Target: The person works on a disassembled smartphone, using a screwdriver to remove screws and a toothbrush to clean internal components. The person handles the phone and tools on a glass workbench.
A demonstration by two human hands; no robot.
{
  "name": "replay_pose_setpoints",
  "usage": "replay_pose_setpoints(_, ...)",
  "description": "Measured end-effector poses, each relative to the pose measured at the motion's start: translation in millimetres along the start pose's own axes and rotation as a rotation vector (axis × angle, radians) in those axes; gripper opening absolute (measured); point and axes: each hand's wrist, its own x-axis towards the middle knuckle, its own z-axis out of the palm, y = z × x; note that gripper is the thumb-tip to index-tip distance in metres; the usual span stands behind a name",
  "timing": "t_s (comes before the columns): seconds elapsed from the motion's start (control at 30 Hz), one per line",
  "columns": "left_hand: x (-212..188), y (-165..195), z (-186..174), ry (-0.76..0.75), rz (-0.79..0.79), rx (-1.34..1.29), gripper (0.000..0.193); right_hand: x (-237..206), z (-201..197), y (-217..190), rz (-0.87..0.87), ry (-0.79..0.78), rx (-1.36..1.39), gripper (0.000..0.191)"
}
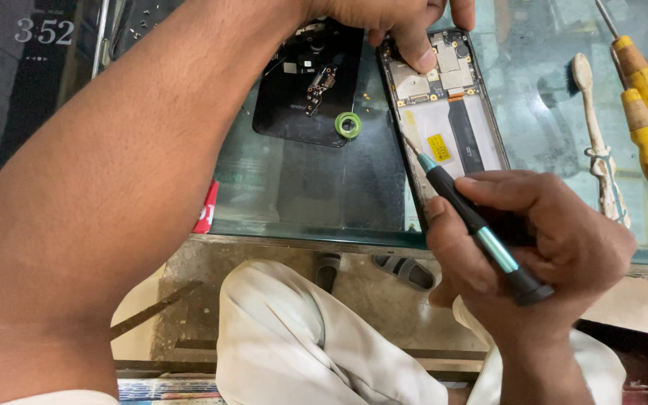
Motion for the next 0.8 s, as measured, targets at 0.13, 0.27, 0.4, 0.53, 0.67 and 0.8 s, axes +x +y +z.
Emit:
replay_pose_setpoints(0.13,0.7,-0.4,-1.7,-0.007,0.005,0.008,0.055,4.4,0.8,-3.6,-0.024,-0.012,-0.162,0.019)
replay_pose_setpoints(0.27,0.1,-1.8,-3.1,-0.013,0.006,0.000,0.055,6.7,-0.5,-8.4,0.010,-0.008,-0.069,0.017)
replay_pose_setpoints(0.4,0.5,-2.5,-2.4,-0.020,0.002,0.001,0.055,7.1,-0.5,-10.4,0.103,-0.017,-0.022,0.018)
replay_pose_setpoints(0.53,2.4,-2.1,-1.2,-0.016,0.006,0.006,0.055,6.5,-0.4,-9.1,-0.034,-0.016,-0.096,0.018)
replay_pose_setpoints(0.67,1.4,-2.0,-2.6,-0.011,0.022,0.011,0.054,4.0,-1.2,-6.3,0.066,-0.021,-0.057,0.021)
replay_pose_setpoints(0.8,-0.1,0.3,-1.0,-0.013,-0.008,0.001,0.053,1.5,-1.5,-1.7,-0.036,-0.023,-0.080,0.019)
